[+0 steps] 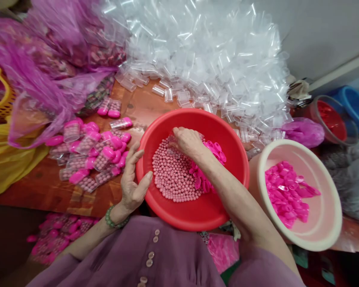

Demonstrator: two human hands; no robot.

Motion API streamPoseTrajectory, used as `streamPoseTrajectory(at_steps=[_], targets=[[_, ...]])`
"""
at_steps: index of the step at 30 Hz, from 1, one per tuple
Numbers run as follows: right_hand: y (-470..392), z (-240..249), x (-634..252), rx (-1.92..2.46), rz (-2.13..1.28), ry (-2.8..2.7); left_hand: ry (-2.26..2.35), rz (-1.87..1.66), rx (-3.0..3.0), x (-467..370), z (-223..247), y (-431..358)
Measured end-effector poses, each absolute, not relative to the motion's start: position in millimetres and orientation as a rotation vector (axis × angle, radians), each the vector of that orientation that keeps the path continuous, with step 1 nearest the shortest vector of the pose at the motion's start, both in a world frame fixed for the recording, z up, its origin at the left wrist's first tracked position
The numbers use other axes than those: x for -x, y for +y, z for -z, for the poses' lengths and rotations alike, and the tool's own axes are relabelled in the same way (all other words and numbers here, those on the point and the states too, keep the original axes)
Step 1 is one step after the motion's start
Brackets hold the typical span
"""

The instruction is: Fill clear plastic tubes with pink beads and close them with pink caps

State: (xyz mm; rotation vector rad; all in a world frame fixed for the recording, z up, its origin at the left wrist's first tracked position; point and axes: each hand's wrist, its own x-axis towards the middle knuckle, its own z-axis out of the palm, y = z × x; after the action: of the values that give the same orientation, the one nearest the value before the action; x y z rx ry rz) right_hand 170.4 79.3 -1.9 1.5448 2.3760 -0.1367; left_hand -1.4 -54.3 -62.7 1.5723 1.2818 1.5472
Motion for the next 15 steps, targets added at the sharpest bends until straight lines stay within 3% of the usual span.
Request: streamPoseTrajectory(at_steps=[9, 15], targets=[[83, 10, -147, -1.476, -0.086, 2.233, 1.269, -1.550, -1.601, 2, 61, -53], [75, 12, -132, -1.138, 0.023, 2.351, 1.280, -1.517, -1.630, 2, 60, -54]])
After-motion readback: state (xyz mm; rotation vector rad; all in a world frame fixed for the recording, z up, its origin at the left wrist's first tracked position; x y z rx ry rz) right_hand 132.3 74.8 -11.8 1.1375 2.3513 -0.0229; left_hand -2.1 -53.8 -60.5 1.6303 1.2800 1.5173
